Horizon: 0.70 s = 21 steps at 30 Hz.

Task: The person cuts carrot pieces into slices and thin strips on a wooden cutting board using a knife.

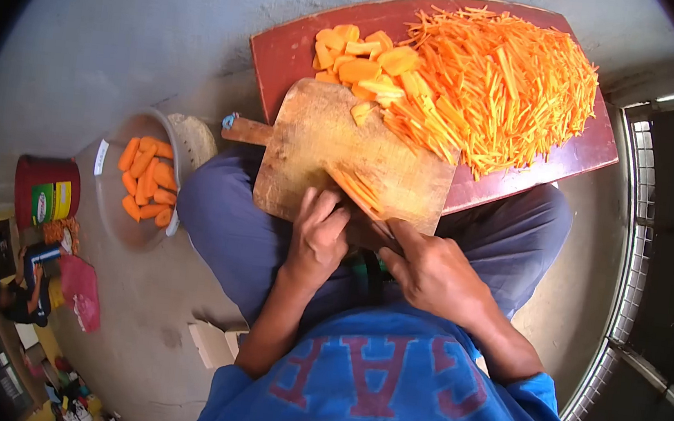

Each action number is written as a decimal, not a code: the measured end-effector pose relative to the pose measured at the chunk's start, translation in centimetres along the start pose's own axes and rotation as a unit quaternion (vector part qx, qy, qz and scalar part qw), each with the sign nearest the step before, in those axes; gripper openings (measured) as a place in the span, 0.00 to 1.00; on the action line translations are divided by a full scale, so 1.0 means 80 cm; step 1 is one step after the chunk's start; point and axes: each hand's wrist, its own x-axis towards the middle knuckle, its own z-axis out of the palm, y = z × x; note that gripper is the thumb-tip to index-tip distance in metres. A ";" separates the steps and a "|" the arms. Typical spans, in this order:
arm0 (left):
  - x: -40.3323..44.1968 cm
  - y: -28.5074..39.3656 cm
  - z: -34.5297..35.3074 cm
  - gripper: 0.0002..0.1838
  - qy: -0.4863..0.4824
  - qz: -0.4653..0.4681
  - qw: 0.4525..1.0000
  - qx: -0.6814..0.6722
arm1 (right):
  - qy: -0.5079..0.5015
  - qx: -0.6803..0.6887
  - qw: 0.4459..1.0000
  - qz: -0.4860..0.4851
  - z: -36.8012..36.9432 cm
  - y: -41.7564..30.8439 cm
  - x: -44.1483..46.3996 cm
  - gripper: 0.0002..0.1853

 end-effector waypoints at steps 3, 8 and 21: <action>0.008 0.006 0.001 0.16 0.041 0.029 0.999 -0.006 | 0.005 0.008 1.000 -0.002 -0.008 -0.009 -0.024 0.17; -0.002 0.003 0.001 0.18 0.004 -0.014 1.000 0.018 | 0.019 -0.022 0.999 -0.036 0.016 0.002 0.016 0.18; 0.006 0.005 0.000 0.15 0.034 0.006 0.999 0.003 | 0.046 -0.002 0.998 -0.053 0.023 0.000 0.018 0.14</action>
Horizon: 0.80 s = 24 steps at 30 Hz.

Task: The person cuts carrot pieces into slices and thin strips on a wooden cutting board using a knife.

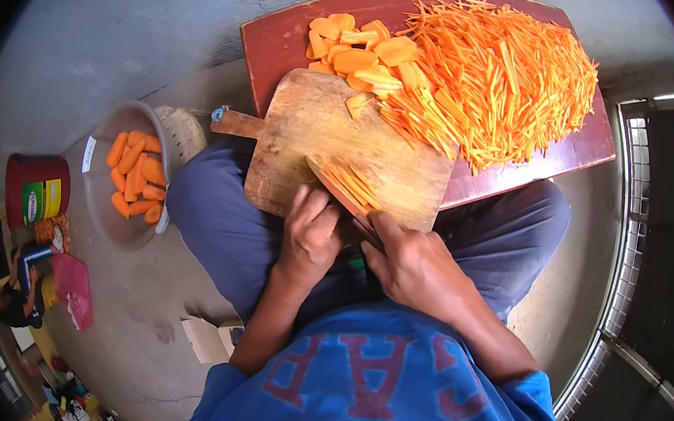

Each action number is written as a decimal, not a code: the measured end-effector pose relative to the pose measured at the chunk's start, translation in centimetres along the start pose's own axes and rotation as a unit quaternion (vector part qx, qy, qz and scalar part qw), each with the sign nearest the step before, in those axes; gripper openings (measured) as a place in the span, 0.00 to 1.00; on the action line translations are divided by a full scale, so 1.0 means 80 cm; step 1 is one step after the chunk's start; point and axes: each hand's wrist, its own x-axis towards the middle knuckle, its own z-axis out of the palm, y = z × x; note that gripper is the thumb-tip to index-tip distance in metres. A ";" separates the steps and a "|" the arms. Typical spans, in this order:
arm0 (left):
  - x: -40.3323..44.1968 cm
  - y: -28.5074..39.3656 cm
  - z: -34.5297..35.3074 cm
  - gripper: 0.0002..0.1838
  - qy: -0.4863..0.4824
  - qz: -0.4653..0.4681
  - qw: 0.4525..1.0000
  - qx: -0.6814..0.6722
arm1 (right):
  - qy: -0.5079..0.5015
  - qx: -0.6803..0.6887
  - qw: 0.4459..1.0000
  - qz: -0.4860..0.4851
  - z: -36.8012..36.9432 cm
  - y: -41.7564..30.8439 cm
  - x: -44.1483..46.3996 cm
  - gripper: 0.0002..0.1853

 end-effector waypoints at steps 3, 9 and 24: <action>-0.005 -0.001 -0.003 0.14 -0.008 -0.012 1.000 0.001 | -0.036 0.000 0.999 0.040 -0.007 -0.009 -0.002 0.17; 0.001 0.004 0.000 0.16 0.034 0.033 0.999 0.011 | -0.021 0.020 0.999 0.040 -0.002 -0.009 -0.031 0.15; -0.021 -0.007 0.006 0.20 0.003 0.018 0.999 0.026 | 0.011 0.031 0.999 0.003 0.007 0.008 -0.007 0.18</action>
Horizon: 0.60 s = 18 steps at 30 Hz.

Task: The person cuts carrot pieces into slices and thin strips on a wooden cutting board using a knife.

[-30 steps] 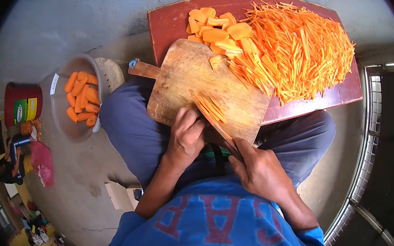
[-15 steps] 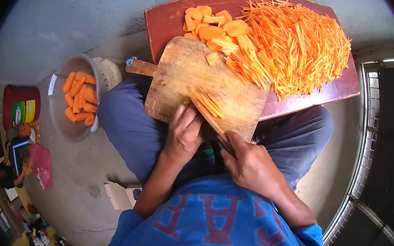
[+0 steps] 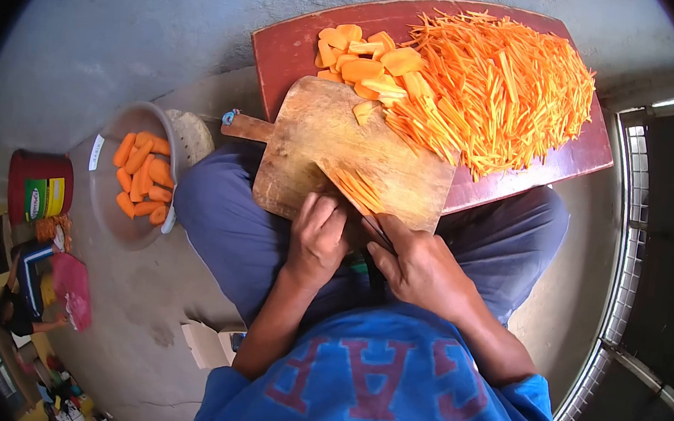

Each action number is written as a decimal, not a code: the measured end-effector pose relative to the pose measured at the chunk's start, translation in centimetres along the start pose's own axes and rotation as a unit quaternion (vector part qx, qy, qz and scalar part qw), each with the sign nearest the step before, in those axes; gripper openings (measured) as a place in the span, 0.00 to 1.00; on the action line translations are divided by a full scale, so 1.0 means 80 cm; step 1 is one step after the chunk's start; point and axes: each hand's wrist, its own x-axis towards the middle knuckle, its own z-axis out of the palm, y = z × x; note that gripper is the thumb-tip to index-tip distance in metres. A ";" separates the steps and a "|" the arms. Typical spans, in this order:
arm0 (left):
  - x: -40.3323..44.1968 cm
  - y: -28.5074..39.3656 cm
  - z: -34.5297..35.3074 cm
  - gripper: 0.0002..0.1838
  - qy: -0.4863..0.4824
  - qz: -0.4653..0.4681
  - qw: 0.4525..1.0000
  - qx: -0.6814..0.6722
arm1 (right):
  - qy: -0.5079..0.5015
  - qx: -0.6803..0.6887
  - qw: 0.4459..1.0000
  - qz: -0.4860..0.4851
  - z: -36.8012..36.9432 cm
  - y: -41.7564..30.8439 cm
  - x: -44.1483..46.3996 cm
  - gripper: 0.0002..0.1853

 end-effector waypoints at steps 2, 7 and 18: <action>0.003 0.000 -0.003 0.20 -0.003 0.002 1.000 -0.005 | -0.005 0.000 1.000 0.002 -0.004 -0.005 -0.001 0.18; 0.008 0.001 -0.002 0.18 0.023 0.025 0.999 0.001 | -0.033 0.019 0.998 0.040 -0.020 -0.019 -0.022 0.16; 0.006 0.003 0.002 0.13 0.032 0.011 0.999 0.018 | -0.059 0.045 0.993 0.092 -0.028 -0.004 -0.016 0.21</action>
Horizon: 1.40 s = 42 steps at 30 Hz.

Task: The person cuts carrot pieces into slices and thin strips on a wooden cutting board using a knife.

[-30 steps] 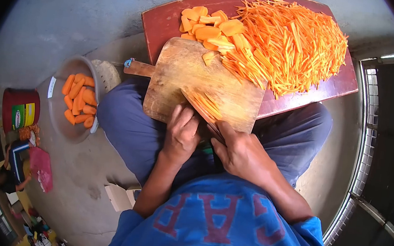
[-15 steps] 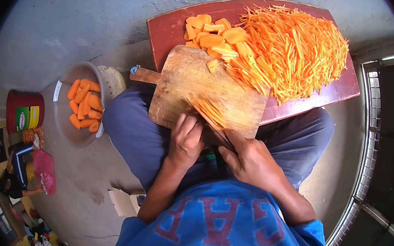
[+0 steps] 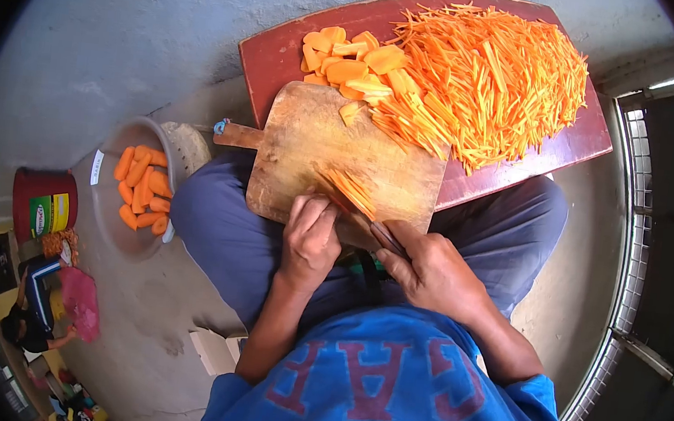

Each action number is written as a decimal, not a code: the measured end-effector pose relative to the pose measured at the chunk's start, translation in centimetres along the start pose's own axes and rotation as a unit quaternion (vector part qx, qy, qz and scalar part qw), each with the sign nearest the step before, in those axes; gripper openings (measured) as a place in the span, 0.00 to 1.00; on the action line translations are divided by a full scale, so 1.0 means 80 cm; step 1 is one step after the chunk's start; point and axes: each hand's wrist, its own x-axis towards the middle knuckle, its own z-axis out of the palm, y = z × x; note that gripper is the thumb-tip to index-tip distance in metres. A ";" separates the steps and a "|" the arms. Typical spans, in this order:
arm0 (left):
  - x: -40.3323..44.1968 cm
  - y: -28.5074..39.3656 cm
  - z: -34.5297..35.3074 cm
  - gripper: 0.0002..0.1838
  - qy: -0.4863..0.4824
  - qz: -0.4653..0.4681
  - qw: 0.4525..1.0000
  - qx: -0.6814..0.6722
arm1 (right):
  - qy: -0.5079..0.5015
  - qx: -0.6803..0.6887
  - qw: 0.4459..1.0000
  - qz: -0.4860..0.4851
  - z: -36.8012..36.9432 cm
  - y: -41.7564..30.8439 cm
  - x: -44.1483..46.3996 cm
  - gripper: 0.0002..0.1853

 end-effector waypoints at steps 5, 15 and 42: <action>0.000 0.001 -0.002 0.16 -0.022 -0.010 1.000 0.007 | 0.051 -0.009 0.996 -0.069 0.025 0.003 0.007 0.16; -0.003 -0.001 -0.001 0.16 -0.021 -0.015 1.000 -0.006 | 0.038 0.001 0.998 -0.057 0.014 -0.002 0.003 0.18; 0.008 0.001 -0.020 0.05 0.078 -0.132 0.987 -0.047 | 0.065 -0.038 0.996 -0.054 -0.047 0.043 0.007 0.22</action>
